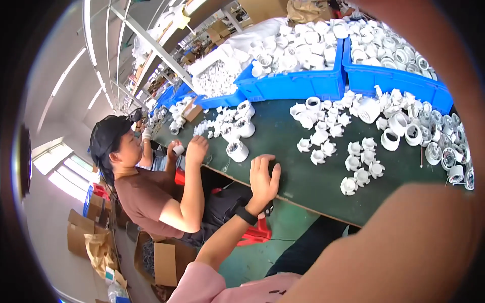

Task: Manually assembling plastic housings and wiring for security cameras at a production line workbench.

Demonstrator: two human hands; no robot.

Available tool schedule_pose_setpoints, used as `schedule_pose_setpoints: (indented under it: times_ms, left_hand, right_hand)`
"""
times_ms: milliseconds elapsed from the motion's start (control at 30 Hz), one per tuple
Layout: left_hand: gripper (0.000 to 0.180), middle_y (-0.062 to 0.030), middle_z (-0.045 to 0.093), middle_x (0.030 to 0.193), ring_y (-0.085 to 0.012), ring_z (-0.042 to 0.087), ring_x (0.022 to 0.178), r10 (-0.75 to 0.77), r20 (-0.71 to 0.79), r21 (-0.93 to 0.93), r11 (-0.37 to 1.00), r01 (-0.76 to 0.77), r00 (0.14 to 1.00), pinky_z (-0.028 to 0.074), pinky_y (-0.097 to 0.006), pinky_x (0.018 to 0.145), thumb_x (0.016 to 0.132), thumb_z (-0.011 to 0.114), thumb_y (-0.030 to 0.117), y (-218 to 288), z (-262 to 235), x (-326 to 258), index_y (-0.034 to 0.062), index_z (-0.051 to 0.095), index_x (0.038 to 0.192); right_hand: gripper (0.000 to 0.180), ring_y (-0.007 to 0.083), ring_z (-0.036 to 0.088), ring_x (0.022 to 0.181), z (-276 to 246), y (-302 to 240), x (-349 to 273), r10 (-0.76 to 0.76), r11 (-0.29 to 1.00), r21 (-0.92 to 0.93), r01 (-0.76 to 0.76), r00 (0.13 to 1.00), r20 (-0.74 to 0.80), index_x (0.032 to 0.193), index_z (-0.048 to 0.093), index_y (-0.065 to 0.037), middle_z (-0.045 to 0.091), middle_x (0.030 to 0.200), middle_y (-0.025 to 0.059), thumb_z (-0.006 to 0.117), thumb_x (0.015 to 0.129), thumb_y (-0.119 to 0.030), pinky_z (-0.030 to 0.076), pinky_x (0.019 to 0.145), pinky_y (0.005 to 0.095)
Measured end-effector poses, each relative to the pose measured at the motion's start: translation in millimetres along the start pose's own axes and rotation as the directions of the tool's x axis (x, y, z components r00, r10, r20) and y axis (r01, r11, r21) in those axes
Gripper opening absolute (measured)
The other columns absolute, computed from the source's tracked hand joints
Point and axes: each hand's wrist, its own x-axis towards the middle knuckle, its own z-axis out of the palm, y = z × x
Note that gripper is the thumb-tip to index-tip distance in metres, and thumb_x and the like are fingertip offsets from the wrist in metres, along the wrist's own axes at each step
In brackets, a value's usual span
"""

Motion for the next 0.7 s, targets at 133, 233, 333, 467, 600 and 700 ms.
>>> schedule_pose_setpoints:
  times_ms: [133,233,333,467,600,700]
  left_hand:
    - [0.021,-0.0161,0.057,0.101,-0.0348,0.052,0.093,-0.006,-0.005,-0.039,0.999,0.006,1.0,0.042,-0.042,0.083,0.082,0.059,0.012,1.4,6.2,4.4,-0.0003,0.056,0.098]
    - [0.02,-0.0161,0.058,0.1,-0.0352,0.053,0.092,-0.012,-0.01,-0.041,0.999,0.012,1.0,0.043,-0.042,0.082,0.082,0.059,0.011,2.1,-1.3,-6.9,-0.0004,0.056,0.098]
    - [0.019,-0.0159,0.058,0.099,-0.0349,0.053,0.092,-0.023,-0.013,-0.068,0.997,0.022,1.0,0.043,-0.042,0.082,0.082,0.058,0.01,11.2,0.2,-13.6,-0.0006,0.056,0.098]
    - [0.019,-0.0162,0.058,0.1,-0.0346,0.053,0.092,-0.019,0.027,-0.055,0.998,0.02,0.999,0.043,-0.041,0.082,0.083,0.058,0.009,11.0,-2.0,-0.5,-0.0004,0.056,0.099]
    - [0.018,-0.0159,0.058,0.099,-0.0337,0.054,0.093,-0.048,0.04,-0.057,0.997,0.051,0.998,0.044,-0.039,0.082,0.084,0.056,0.008,9.7,-2.0,-5.8,-0.0003,0.056,0.099]
    - [0.017,-0.016,0.059,0.099,-0.0334,0.055,0.092,-0.053,0.076,-0.048,0.997,0.057,0.996,0.044,-0.038,0.082,0.083,0.057,0.009,2.8,-2.8,-4.3,-0.0005,0.057,0.098]
  right_hand:
    - [0.044,0.0155,0.056,0.075,-5.4,-8.2,4.6,-0.019,0.997,0.073,0.015,0.999,0.05,0.121,0.045,0.0,0.058,0.116,0.019,0.062,0.084,-0.018,0.047,0.072,0.0277]
    - [0.042,0.0158,0.056,0.076,-13.2,-14.4,8.6,-0.053,0.989,0.14,0.04,0.995,0.084,0.12,0.046,-0.001,0.058,0.115,0.0187,0.062,0.085,-0.017,0.047,0.073,0.028]
    - [0.04,0.0161,0.057,0.078,-21.6,-14.3,5.7,-0.081,0.975,0.215,0.06,0.992,0.092,0.118,0.047,-0.001,0.059,0.115,0.0184,0.062,0.085,-0.016,0.047,0.074,0.0282]
    - [0.037,0.0165,0.057,0.08,-38.1,-7.8,-2.8,-0.101,0.951,0.302,0.069,0.991,0.091,0.116,0.048,-0.001,0.059,0.114,0.018,0.061,0.085,-0.015,0.047,0.074,0.0286]
    - [0.034,0.0168,0.057,0.081,-56.1,-8.0,-16.0,-0.075,0.934,0.356,0.038,0.993,0.09,0.115,0.05,-0.002,0.06,0.113,0.0176,0.06,0.085,-0.014,0.046,0.075,0.0289]
    - [0.031,0.0171,0.057,0.083,-71.3,-10.3,-18.5,-0.069,0.922,0.386,0.017,0.99,0.12,0.113,0.051,-0.002,0.06,0.113,0.0173,0.06,0.085,-0.014,0.046,0.076,0.0292]
